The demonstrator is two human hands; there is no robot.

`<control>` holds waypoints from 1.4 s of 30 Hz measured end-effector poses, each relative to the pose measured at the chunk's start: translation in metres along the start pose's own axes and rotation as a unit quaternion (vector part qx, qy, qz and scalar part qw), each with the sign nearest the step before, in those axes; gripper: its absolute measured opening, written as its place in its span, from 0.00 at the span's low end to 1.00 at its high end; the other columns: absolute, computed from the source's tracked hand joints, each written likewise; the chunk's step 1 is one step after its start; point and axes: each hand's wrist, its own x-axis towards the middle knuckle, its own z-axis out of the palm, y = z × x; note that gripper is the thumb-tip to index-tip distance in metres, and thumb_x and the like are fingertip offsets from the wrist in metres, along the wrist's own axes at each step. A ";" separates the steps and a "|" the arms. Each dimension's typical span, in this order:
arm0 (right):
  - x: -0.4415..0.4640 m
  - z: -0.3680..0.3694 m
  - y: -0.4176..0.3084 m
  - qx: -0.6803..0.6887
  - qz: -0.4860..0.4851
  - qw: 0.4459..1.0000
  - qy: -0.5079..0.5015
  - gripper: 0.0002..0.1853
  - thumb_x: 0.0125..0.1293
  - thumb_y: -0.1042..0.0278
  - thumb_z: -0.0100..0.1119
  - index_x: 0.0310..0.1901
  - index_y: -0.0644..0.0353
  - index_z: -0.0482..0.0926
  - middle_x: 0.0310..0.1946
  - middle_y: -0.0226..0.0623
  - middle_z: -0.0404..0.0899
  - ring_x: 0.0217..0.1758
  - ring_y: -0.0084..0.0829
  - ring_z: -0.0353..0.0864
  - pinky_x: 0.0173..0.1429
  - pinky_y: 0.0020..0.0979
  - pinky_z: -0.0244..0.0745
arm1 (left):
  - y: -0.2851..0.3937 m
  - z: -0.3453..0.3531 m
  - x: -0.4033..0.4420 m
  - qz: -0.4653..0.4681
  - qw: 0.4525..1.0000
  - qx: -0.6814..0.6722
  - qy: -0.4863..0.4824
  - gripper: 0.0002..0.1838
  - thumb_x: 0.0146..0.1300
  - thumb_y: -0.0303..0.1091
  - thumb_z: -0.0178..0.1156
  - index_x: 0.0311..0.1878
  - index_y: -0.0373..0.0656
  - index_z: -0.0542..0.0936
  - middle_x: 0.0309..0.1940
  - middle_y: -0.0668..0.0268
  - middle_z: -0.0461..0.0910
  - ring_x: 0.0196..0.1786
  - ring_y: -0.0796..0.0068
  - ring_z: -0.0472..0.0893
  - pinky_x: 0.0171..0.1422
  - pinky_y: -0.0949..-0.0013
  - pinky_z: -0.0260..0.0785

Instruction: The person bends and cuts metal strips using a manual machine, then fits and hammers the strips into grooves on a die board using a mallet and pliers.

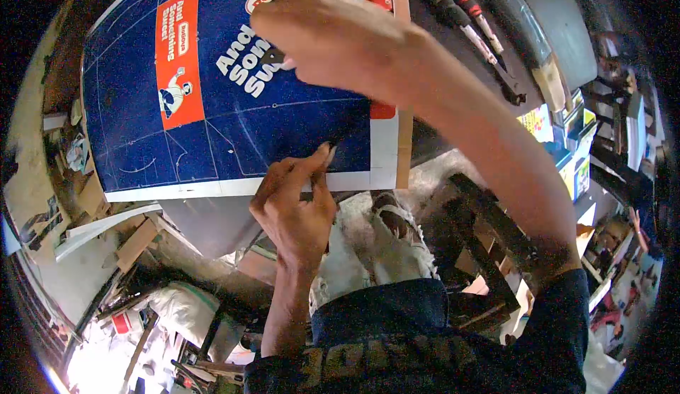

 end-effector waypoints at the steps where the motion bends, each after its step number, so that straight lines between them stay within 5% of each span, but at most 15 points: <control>1: 0.001 -0.003 -0.011 -0.002 0.045 0.998 -0.040 0.09 0.54 0.79 0.61 0.38 0.64 0.77 0.42 0.50 0.80 0.48 0.50 0.83 0.51 0.45 0.79 | -0.003 0.001 -0.002 0.009 1.000 0.005 0.005 0.14 0.50 0.19 0.70 0.40 0.46 0.89 0.29 0.64 0.84 0.31 0.65 0.82 0.36 0.65 0.74; 4: 0.000 0.014 -0.015 -0.042 -0.002 0.995 0.092 0.10 0.52 0.72 0.64 0.37 0.63 0.84 0.35 0.55 0.85 0.40 0.48 0.89 0.38 0.47 0.85 | -0.003 0.002 -0.002 0.014 1.000 0.004 0.008 0.13 0.51 0.19 0.70 0.40 0.46 0.89 0.29 0.63 0.85 0.31 0.65 0.82 0.36 0.65 0.74; 8: -0.002 0.002 -0.003 0.029 -0.013 0.999 0.038 0.11 0.50 0.71 0.66 0.36 0.64 0.84 0.35 0.56 0.84 0.38 0.48 0.88 0.38 0.42 0.84 | 0.004 -0.002 0.000 -0.007 1.000 0.014 -0.006 0.13 0.51 0.19 0.70 0.40 0.45 0.89 0.28 0.62 0.84 0.31 0.64 0.82 0.37 0.65 0.73; 12: -0.039 -0.053 -0.017 0.211 0.122 0.964 0.107 0.08 0.56 0.75 0.64 0.37 0.65 0.79 0.35 0.43 0.82 0.40 0.41 0.86 0.43 0.38 0.81 | -0.001 0.001 -0.001 0.002 1.000 0.000 0.007 0.13 0.51 0.19 0.70 0.40 0.46 0.89 0.28 0.62 0.84 0.30 0.64 0.82 0.35 0.65 0.72; 14: -0.065 -0.073 -0.029 0.299 0.186 0.926 0.133 0.07 0.59 0.77 0.63 0.38 0.65 0.77 0.35 0.36 0.80 0.41 0.37 0.86 0.46 0.37 0.80 | 0.001 0.001 -0.001 -0.003 1.000 0.003 0.014 0.13 0.51 0.19 0.71 0.40 0.46 0.89 0.28 0.62 0.84 0.29 0.65 0.82 0.34 0.66 0.72; 16: -0.105 -0.077 -0.046 0.467 0.322 0.803 0.181 0.06 0.59 0.75 0.63 0.37 0.66 0.79 0.34 0.34 0.79 0.41 0.31 0.83 0.46 0.30 0.77 | -0.001 0.000 0.000 -0.009 1.000 -0.005 0.010 0.13 0.51 0.20 0.71 0.40 0.46 0.89 0.28 0.62 0.84 0.28 0.66 0.82 0.33 0.66 0.72; 21: -0.166 -0.033 -0.077 0.543 0.403 0.706 0.211 0.07 0.57 0.79 0.71 0.36 0.66 0.81 0.33 0.36 0.85 0.35 0.21 0.83 0.39 0.22 0.78 | 0.001 0.001 0.001 -0.009 1.000 -0.020 0.006 0.11 0.51 0.20 0.71 0.39 0.45 0.89 0.28 0.61 0.85 0.27 0.67 0.83 0.33 0.67 0.71; 24: -0.163 -0.017 -0.092 0.476 0.434 0.744 0.178 0.11 0.57 0.81 0.73 0.41 0.66 0.82 0.34 0.36 0.85 0.37 0.22 0.84 0.41 0.23 0.79 | 0.004 -0.002 0.003 -0.015 1.000 -0.002 -0.006 0.12 0.51 0.19 0.71 0.39 0.44 0.89 0.28 0.61 0.85 0.28 0.66 0.83 0.33 0.68 0.72; 28: -0.147 -0.002 -0.108 0.444 0.508 0.693 0.254 0.11 0.59 0.85 0.70 0.43 0.70 0.82 0.39 0.41 0.86 0.44 0.28 0.86 0.49 0.25 0.82 | 0.003 -0.004 0.003 -0.006 1.000 -0.001 -0.023 0.13 0.51 0.18 0.70 0.40 0.44 0.89 0.29 0.60 0.85 0.29 0.66 0.84 0.35 0.67 0.73; 30: -0.156 0.023 -0.105 0.238 0.351 0.860 0.284 0.10 0.59 0.86 0.68 0.43 0.69 0.81 0.38 0.42 0.86 0.43 0.29 0.87 0.50 0.26 0.81 | 0.003 -0.004 0.004 -0.007 1.000 -0.007 -0.026 0.14 0.51 0.17 0.69 0.41 0.43 0.89 0.29 0.60 0.85 0.29 0.66 0.84 0.35 0.67 0.73; 36: -0.153 0.041 -0.107 0.234 0.309 0.867 0.313 0.07 0.62 0.87 0.61 0.40 0.69 0.79 0.42 0.48 0.86 0.45 0.38 0.88 0.50 0.31 0.80 | 0.003 -0.005 0.003 -0.001 0.999 0.012 -0.034 0.16 0.50 0.16 0.68 0.43 0.43 0.89 0.29 0.60 0.85 0.30 0.65 0.84 0.35 0.67 0.73; 38: -0.153 0.036 -0.106 0.219 0.312 0.894 0.236 0.11 0.58 0.85 0.62 0.43 0.68 0.80 0.43 0.48 0.86 0.46 0.42 0.87 0.50 0.33 0.80 | 0.001 -0.005 0.003 0.006 0.999 0.002 -0.032 0.16 0.50 0.16 0.67 0.43 0.43 0.89 0.29 0.60 0.84 0.30 0.66 0.83 0.35 0.67 0.72; 42: -0.156 0.045 -0.099 0.171 0.275 0.914 0.245 0.15 0.53 0.85 0.63 0.44 0.68 0.80 0.43 0.48 0.86 0.46 0.45 0.86 0.49 0.35 0.81 | 0.000 -0.005 0.004 0.018 0.999 0.014 -0.024 0.16 0.51 0.15 0.66 0.42 0.43 0.89 0.28 0.60 0.84 0.29 0.65 0.83 0.34 0.67 0.72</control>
